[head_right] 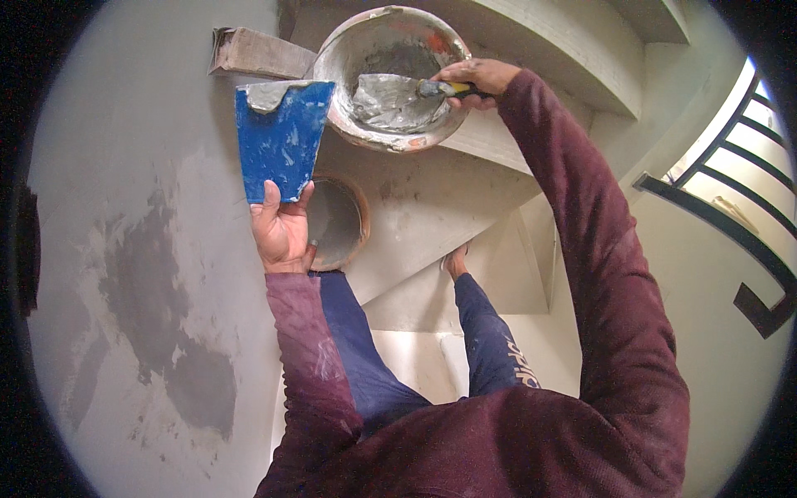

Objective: The person mixes a grey compound in a bucket, carries it up a spiral staircase, and applies it to a wall using a trowel and a blue float. The person smooths the compound onto the wall surface.

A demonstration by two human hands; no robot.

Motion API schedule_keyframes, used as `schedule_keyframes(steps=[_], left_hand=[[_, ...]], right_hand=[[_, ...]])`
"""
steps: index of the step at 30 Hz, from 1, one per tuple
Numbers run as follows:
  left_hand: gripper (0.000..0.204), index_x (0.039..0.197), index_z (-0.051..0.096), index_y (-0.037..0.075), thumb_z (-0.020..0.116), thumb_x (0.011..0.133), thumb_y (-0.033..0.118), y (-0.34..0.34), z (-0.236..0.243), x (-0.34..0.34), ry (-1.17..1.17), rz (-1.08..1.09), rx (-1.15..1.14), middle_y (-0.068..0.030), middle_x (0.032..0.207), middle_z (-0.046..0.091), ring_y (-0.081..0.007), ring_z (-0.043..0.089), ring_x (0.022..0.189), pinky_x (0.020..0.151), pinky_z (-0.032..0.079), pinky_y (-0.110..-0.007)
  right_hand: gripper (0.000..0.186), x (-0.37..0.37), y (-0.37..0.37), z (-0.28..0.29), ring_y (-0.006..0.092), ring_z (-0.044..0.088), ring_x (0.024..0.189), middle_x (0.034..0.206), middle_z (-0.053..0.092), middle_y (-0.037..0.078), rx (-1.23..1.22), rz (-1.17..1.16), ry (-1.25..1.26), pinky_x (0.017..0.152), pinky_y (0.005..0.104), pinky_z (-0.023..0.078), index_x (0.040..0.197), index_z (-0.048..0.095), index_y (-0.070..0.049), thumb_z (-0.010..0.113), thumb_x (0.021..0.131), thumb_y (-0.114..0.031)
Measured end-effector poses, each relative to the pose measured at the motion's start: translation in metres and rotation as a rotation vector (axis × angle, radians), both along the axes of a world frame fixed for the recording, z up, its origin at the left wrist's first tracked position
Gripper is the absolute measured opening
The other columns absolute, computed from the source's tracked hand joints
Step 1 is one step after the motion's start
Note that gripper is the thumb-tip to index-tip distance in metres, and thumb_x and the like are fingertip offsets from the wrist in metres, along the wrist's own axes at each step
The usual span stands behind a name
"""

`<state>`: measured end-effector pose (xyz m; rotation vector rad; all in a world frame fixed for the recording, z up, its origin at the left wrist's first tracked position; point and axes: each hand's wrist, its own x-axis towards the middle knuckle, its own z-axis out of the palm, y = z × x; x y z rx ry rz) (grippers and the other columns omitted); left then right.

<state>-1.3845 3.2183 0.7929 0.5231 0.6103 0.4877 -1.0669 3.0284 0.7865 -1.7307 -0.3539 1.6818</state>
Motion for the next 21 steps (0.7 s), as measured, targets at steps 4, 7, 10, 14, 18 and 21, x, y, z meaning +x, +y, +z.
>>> schedule_keyframes(steps=[4, 7, 10, 14, 18, 21], left_hand=[[0.036, 0.119, 0.045, 0.004, 0.056, 0.086, 0.013, -0.003, -0.003, 0.002, 0.020, 0.004, -0.009, -0.0106, 0.107, 0.057, -0.0212, 0.061, 0.090, 0.072, 0.056, -0.036], [0.032, 0.117, 0.046, 0.004, 0.053, 0.087, 0.012, -0.005, -0.005, 0.002, 0.033, -0.003, -0.026, -0.0099, 0.106, 0.058, -0.0198, 0.061, 0.088, 0.070, 0.056, -0.035], [0.034, 0.116, 0.047, 0.003, 0.057, 0.085, 0.014, -0.009, -0.006, 0.006, 0.031, -0.067, -0.027, -0.0100, 0.104, 0.059, -0.0198, 0.062, 0.087, 0.069, 0.056, -0.035], [0.036, 0.118, 0.046, 0.001, 0.056, 0.086, 0.013, -0.021, -0.006, 0.014, 0.007, -0.136, -0.059, -0.0111, 0.106, 0.059, -0.0196, 0.062, 0.089, 0.066, 0.057, -0.035], [0.037, 0.120, 0.044, 0.001, 0.055, 0.086, 0.012, -0.032, -0.003, 0.020, -0.035, -0.180, -0.081, -0.0123, 0.109, 0.058, -0.0212, 0.062, 0.091, 0.067, 0.057, -0.036], [0.038, 0.121, 0.043, 0.001, 0.053, 0.087, 0.011, -0.032, -0.003, 0.018, -0.084, -0.185, -0.094, -0.0130, 0.111, 0.057, -0.0224, 0.061, 0.093, 0.068, 0.057, -0.036]], right_hand=[[0.037, -0.002, -0.035, 0.016, 0.0019, 0.039, 0.041, 0.066, 0.055, -0.002, 0.127, -0.095, -0.104, 0.033, 0.0168, 0.028, 0.117, 0.053, -0.009, 0.043, 0.091, -0.032], [0.041, -0.010, -0.046, 0.050, 0.0023, 0.039, 0.042, 0.070, 0.056, 0.000, 0.134, -0.178, -0.035, 0.036, 0.0169, 0.029, 0.116, 0.053, -0.005, 0.047, 0.089, -0.035], [0.045, -0.023, -0.052, 0.090, 0.0028, 0.040, 0.044, 0.072, 0.056, 0.001, 0.239, -0.230, -0.151, 0.037, 0.0172, 0.031, 0.116, 0.053, -0.002, 0.050, 0.087, -0.037], [0.050, -0.029, -0.051, 0.113, 0.0067, 0.048, 0.059, 0.078, 0.057, 0.005, 0.382, -0.200, -0.174, 0.047, 0.0182, 0.037, 0.116, 0.055, -0.001, 0.056, 0.084, -0.040], [0.041, -0.037, -0.028, 0.110, 0.0174, 0.050, 0.090, 0.094, 0.059, 0.009, 0.482, 0.130, -0.458, 0.082, 0.0304, 0.039, 0.110, 0.061, -0.004, 0.062, 0.080, -0.032], [0.037, -0.041, -0.028, 0.092, 0.0200, 0.051, 0.092, 0.097, 0.059, 0.010, 0.456, 0.172, -0.509, 0.087, 0.0326, 0.038, 0.110, 0.062, -0.007, 0.064, 0.077, -0.023]])
